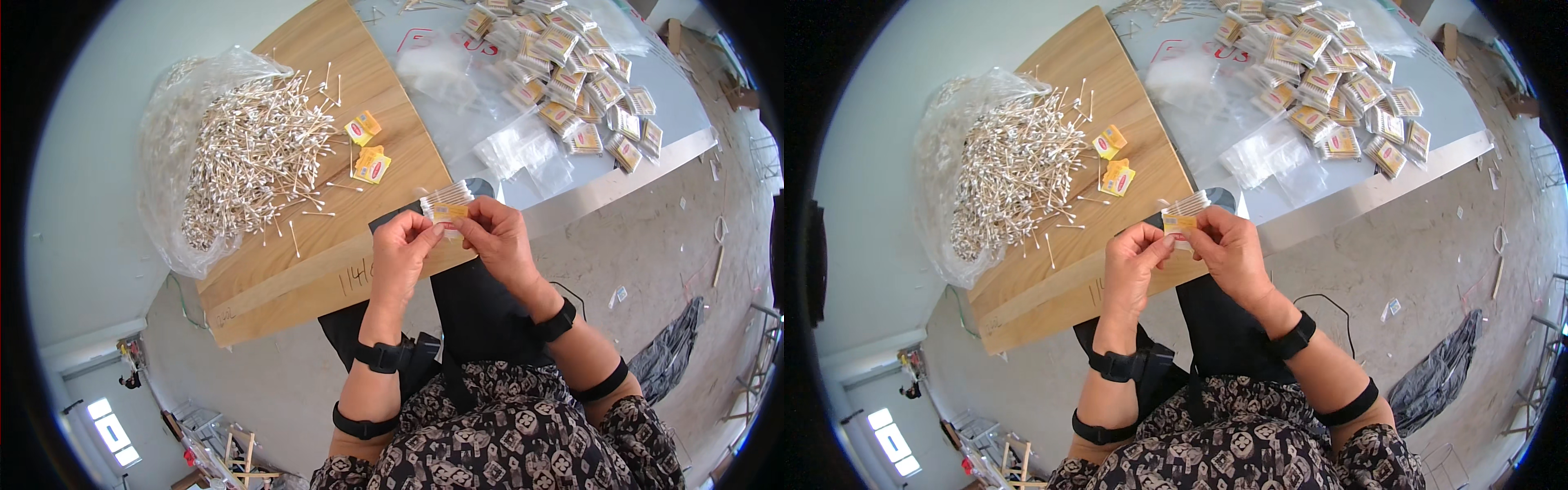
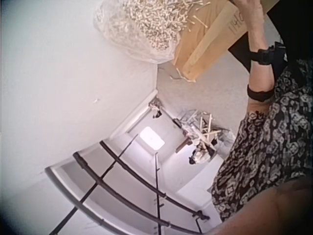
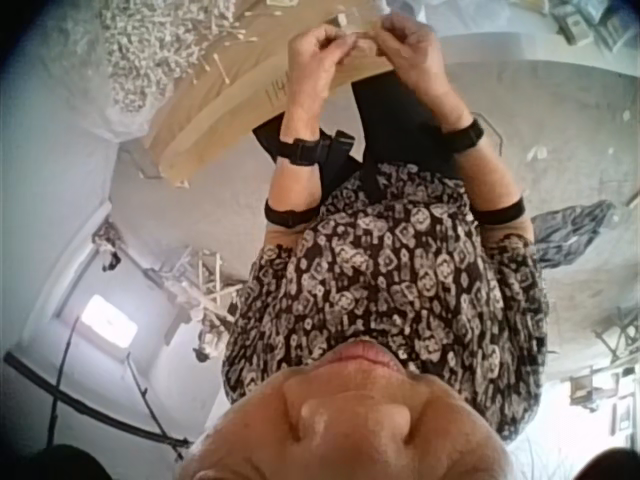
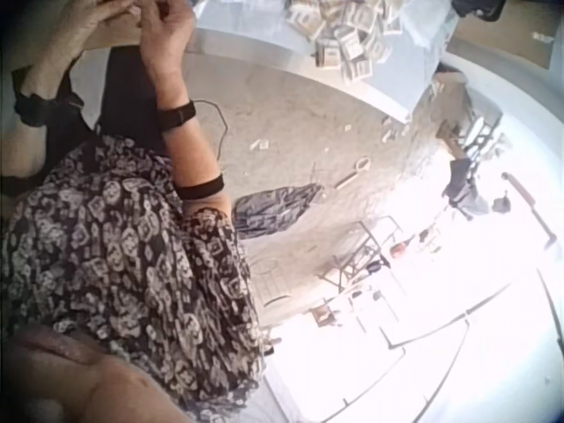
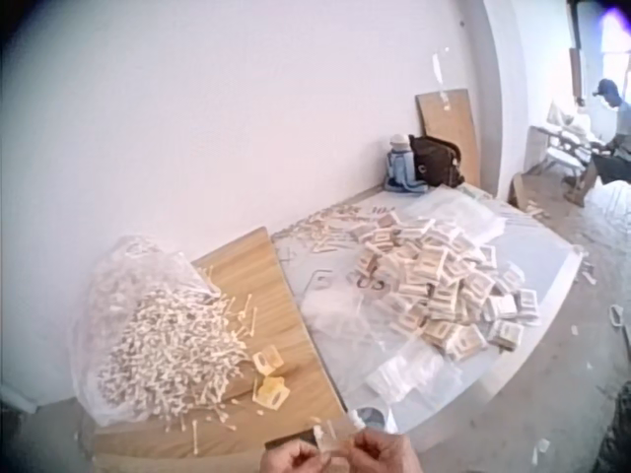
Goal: Counting, grouping, and placing cotton swabs into small plastic bags.
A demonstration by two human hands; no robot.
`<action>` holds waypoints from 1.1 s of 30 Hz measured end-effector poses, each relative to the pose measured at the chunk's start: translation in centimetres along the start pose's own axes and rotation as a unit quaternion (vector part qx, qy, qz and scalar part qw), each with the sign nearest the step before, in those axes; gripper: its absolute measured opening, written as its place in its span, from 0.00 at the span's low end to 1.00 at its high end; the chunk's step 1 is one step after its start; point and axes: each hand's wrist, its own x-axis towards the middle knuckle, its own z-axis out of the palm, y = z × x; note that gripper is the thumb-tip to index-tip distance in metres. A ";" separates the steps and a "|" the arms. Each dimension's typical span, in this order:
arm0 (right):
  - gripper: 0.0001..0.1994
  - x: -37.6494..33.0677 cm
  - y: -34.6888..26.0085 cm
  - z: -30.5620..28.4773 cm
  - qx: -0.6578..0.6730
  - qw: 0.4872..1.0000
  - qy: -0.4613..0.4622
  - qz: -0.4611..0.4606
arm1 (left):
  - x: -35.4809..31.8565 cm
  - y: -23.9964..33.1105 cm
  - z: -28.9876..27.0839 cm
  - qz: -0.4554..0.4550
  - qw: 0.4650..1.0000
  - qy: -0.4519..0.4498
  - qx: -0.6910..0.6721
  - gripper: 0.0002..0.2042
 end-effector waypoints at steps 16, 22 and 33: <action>0.12 3.2 2.9 -2.6 0.010 0.984 0.152 0.091 | 2.6 -0.6 -1.5 -0.172 0.979 0.103 0.023 0.04; 0.08 4.2 4.4 -2.0 0.145 0.972 0.113 0.145 | 4.3 -1.0 -1.2 -0.152 0.984 0.056 0.075 0.04; 0.07 4.7 4.8 -0.5 0.119 0.982 0.113 0.089 | 5.0 -2.1 -1.9 -0.079 0.980 0.023 0.182 0.03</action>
